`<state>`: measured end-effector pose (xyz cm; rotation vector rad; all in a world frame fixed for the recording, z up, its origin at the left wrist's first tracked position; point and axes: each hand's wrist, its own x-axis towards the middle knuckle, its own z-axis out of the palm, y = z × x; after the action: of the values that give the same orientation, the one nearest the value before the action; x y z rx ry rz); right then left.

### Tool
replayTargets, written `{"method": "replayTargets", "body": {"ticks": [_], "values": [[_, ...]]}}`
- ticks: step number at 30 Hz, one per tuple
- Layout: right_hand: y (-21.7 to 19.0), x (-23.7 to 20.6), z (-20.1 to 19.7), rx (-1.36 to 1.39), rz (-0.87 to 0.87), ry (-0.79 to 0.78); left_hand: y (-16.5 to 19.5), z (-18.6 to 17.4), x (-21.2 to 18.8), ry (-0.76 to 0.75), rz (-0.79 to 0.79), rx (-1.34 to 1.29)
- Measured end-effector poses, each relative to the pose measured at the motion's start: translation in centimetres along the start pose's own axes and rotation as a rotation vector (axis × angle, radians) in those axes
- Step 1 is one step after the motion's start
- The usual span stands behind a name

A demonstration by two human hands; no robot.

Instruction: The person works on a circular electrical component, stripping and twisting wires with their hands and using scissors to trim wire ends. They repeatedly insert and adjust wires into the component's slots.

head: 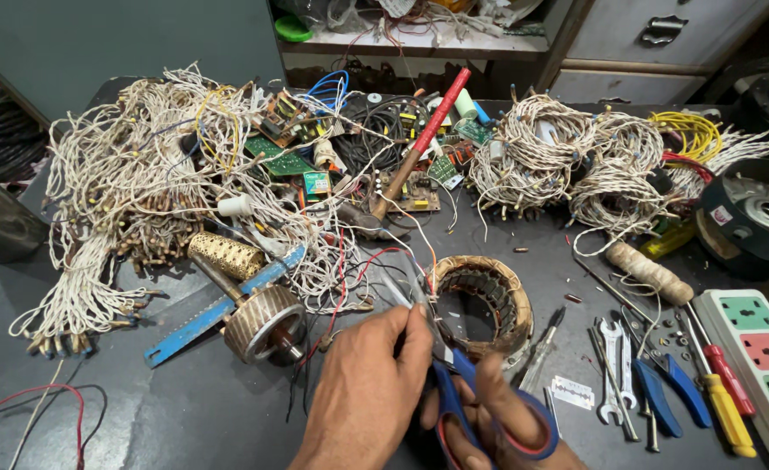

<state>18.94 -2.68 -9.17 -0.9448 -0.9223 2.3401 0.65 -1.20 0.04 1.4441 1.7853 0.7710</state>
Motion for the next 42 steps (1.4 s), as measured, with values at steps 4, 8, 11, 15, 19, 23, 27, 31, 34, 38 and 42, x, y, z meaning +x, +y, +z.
{"method": "replayTargets", "body": {"ticks": [4, 8, 11, 15, 19, 23, 27, 31, 34, 38, 42], "values": [[-0.8, -0.2, 1.0, 0.046, 0.025, 0.155, 0.0, 0.0, 0.2, 0.011, 0.044, -0.001], [-1.0, -0.2, 2.1, 0.256, 0.115, 0.382, 0.0, 0.0, -0.1, -0.039, -0.043, 0.004], [-1.1, -0.4, 1.7, 0.083, 0.090, 0.228, -0.1, 0.1, 0.0, 0.002, -0.019, 0.012], [-0.7, -0.4, 0.7, 0.044, 0.097, 0.153, -0.5, -0.2, 0.2, 0.077, 0.111, 0.082], [-0.2, -0.2, 0.0, -0.021, 0.152, 0.197, -1.3, -0.7, -0.2, 0.147, 0.099, 0.028], [0.0, -0.2, -0.3, -0.023, 0.131, 0.194, -2.2, -1.1, -0.1, 0.159, 0.276, -0.170], [0.0, -0.2, -0.2, -0.016, 0.097, 0.185, -2.4, -0.9, -0.1, 0.058, 0.372, -0.184], [-0.3, -0.3, -0.2, -0.028, 0.129, 0.185, -2.0, -0.9, -0.2, 0.138, 0.413, -0.058], [-0.3, -0.5, -0.1, 0.013, 0.169, 0.217, -1.5, -1.1, -0.2, 0.145, 0.338, -0.031], [0.3, -0.1, -0.1, -0.015, 0.138, 0.242, -1.5, -1.4, -0.3, 0.151, 0.237, -0.056], [0.2, -0.1, -0.7, -0.021, 0.150, 0.177, -2.6, -1.6, -0.2, 0.083, 0.393, -0.131]]}}
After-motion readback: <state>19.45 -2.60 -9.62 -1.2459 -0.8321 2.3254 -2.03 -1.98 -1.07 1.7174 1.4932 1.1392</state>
